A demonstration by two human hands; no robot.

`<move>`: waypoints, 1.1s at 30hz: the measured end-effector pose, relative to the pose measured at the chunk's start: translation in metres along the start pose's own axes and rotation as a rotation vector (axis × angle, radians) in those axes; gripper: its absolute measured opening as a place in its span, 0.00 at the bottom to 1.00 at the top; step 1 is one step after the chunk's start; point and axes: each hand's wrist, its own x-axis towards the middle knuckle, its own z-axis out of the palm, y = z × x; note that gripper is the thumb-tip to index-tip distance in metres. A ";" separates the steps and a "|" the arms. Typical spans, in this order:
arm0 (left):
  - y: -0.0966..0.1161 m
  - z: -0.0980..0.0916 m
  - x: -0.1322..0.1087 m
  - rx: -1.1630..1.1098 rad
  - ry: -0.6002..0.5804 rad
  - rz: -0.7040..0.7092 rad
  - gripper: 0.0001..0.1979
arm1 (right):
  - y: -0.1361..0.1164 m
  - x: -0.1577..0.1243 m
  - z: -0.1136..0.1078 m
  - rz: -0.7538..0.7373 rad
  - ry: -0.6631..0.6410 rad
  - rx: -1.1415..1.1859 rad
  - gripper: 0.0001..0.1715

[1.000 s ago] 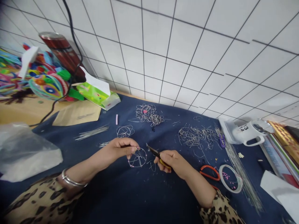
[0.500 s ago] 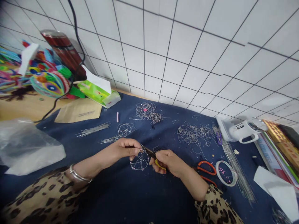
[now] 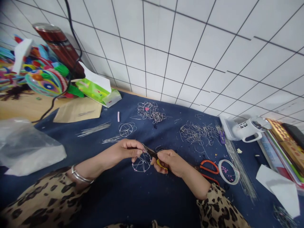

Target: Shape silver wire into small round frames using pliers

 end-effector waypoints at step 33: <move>-0.005 -0.001 0.001 -0.042 -0.053 -0.002 0.07 | 0.004 0.000 0.001 -0.020 0.056 -0.067 0.21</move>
